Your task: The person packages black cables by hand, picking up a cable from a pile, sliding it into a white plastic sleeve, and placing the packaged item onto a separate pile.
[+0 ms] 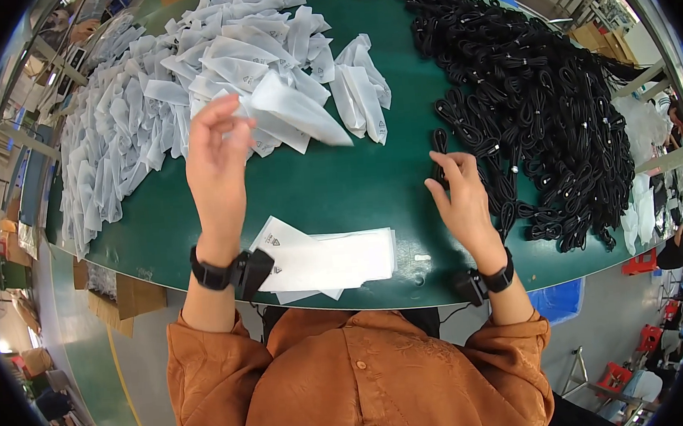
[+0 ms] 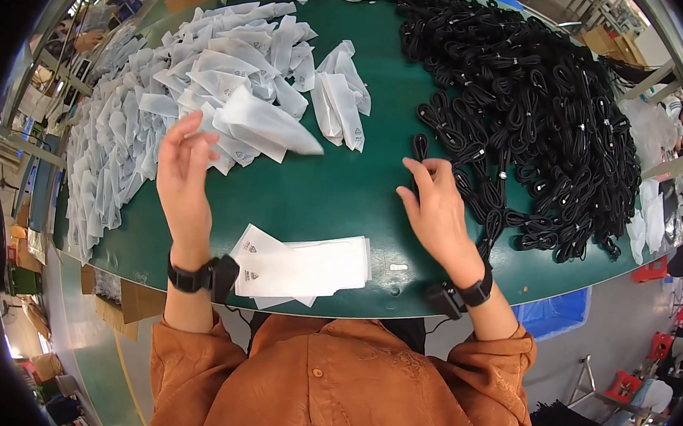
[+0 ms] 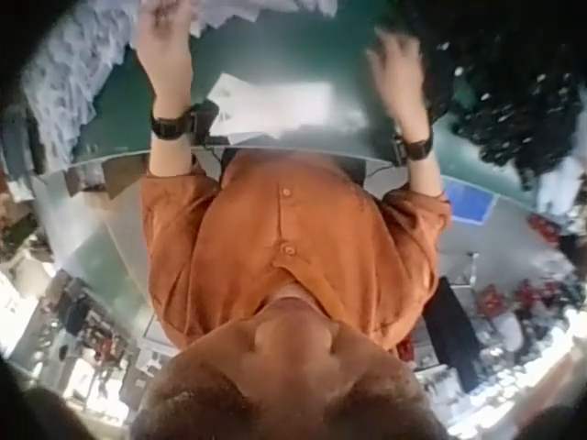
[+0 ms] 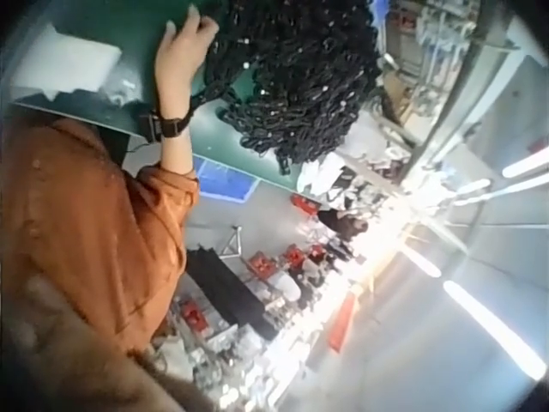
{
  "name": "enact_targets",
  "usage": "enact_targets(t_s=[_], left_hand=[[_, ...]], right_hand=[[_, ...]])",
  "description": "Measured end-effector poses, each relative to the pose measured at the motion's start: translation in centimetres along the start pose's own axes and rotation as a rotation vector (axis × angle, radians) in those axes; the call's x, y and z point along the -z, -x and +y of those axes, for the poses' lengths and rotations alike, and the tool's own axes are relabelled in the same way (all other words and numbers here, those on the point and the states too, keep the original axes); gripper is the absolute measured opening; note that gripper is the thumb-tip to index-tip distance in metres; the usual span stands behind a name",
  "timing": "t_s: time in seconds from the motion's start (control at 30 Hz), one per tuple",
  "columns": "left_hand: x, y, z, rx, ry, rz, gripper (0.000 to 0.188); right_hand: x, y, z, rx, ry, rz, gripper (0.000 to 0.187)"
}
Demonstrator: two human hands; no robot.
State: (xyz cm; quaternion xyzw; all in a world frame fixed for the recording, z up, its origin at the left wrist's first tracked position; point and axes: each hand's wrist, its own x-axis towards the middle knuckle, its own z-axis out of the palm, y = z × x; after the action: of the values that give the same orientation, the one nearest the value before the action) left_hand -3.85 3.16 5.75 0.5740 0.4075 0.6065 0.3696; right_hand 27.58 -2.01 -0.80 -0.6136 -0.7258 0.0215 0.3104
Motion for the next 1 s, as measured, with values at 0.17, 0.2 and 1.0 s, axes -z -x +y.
enact_targets(t_s=[0.17, 0.2, 1.0], left_hand=[[2.0, 6.9, -0.5, -0.330, -0.457, -0.640, 0.028], [2.0, 8.3, -0.7, -0.327, -0.457, -0.640, 0.028], [-2.6, 13.7, -4.2, 0.028, -0.444, -0.493, 0.006]], right_hand=[[-1.9, -0.9, 1.9, 0.131, 0.300, -0.037, 0.038], [-1.9, -1.3, 1.7, 0.079, 0.319, -0.089, 0.037], [0.9, 6.6, -5.0, 0.136, -0.588, -0.318, 0.036]])
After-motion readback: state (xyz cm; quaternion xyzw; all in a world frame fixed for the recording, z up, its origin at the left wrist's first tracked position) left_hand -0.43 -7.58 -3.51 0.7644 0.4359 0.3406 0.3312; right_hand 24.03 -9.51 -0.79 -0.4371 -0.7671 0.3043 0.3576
